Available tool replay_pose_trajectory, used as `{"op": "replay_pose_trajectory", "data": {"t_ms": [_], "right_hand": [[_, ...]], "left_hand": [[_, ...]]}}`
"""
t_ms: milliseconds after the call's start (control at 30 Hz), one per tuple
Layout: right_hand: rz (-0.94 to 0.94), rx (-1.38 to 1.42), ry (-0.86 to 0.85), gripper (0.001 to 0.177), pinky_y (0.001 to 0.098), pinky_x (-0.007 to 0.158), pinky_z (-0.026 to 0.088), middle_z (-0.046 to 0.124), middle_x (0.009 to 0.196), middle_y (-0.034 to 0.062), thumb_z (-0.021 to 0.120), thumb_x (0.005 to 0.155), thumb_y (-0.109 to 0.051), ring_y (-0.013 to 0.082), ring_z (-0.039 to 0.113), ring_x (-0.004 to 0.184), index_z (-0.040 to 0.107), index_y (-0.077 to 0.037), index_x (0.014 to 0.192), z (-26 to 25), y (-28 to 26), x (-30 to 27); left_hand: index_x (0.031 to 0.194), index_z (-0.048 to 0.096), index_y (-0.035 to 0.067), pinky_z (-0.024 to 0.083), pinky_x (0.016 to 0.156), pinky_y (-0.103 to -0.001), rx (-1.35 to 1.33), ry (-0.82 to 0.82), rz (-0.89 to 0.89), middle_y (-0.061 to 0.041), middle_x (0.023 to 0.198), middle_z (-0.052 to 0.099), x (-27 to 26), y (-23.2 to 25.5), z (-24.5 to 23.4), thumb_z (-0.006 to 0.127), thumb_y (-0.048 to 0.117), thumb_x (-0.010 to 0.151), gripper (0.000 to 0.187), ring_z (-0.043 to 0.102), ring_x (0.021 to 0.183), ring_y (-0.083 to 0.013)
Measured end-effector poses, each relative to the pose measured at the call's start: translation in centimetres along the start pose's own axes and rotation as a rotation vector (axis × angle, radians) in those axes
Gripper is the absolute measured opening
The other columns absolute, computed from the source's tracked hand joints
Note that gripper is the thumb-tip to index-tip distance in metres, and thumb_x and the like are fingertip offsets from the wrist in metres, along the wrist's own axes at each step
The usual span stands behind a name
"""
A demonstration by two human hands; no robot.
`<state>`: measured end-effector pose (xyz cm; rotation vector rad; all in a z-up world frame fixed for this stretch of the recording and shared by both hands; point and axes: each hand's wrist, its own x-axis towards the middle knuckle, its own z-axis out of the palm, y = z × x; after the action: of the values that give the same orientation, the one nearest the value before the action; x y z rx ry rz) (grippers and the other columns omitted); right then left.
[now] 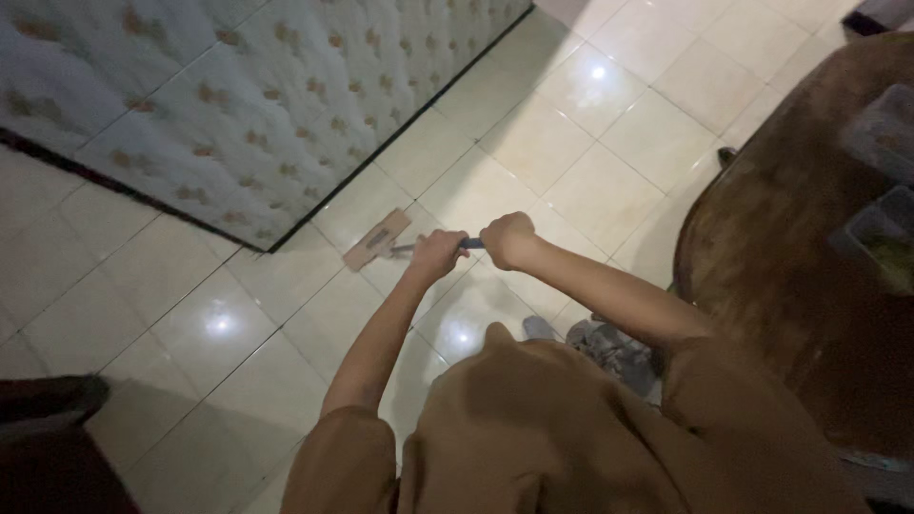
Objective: The person sweeps the tiled floor using a broom, moving from a bedroom through a hallway and into a kitchen area.
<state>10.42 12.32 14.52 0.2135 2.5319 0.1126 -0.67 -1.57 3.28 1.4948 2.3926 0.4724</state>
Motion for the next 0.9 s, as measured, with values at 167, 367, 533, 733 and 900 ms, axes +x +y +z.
{"op": "replay_pose_trajectory", "data": {"t_ms": [167,367,533,733,900], "right_hand": [[0.104,0.075,0.020,0.032,0.0417,0.080,0.057,0.076,0.108,0.0095,0.063,0.085,-0.012,0.0278,0.074,0.100,0.071,-0.014,0.116,1.4,5.1,-0.7],[0.100,0.158,-0.032,0.045,0.0440,0.082,0.057,0.075,0.109,0.0106,0.064,0.080,-0.008,0.0291,0.073,0.103,0.063,-0.014,0.125,3.1,9.0,0.9],[0.011,0.147,-0.031,0.043,0.0455,0.082,0.057,0.075,0.108,0.0110,0.061,0.082,-0.007,0.0300,0.073,0.103,0.062,-0.016,0.124,2.1,8.2,1.5],[-0.150,0.050,-0.036,0.045,0.0445,0.084,0.058,0.075,0.108,0.0116,0.059,0.082,-0.007,0.0309,0.073,0.102,0.063,-0.016,0.126,-0.8,4.4,3.3],[-0.300,-0.035,0.086,0.044,0.0464,0.084,0.057,0.074,0.109,0.0126,0.060,0.082,-0.009,0.0324,0.072,0.102,0.066,-0.019,0.124,-2.4,0.6,6.4]], "left_hand": [[0.103,0.070,0.024,0.052,0.075,-0.056,-0.067,0.012,0.088,0.001,0.097,0.074,7.2,2.1,2.8,0.069,0.031,0.090,0.014,0.069,0.096,-0.0296],[0.107,0.067,0.024,0.050,0.079,-0.057,-0.095,0.008,-0.117,0.003,0.108,0.073,10.2,4.1,6.3,0.066,0.033,0.094,0.017,0.068,0.105,-0.0262],[0.114,0.064,0.025,0.050,0.084,-0.057,-0.178,0.056,-0.257,0.000,0.111,0.070,8.0,3.2,5.8,0.066,0.037,0.095,0.023,0.066,0.108,-0.0298],[0.112,0.063,0.022,0.049,0.084,-0.061,-0.163,0.171,-0.360,0.000,0.116,0.070,3.6,0.9,4.2,0.061,0.030,0.096,0.018,0.067,0.110,-0.0292],[0.110,0.065,0.023,0.049,0.088,-0.060,-0.244,0.172,-0.562,-0.003,0.115,0.072,1.2,-2.0,2.3,0.058,0.030,0.101,0.013,0.068,0.112,-0.0306]]}}
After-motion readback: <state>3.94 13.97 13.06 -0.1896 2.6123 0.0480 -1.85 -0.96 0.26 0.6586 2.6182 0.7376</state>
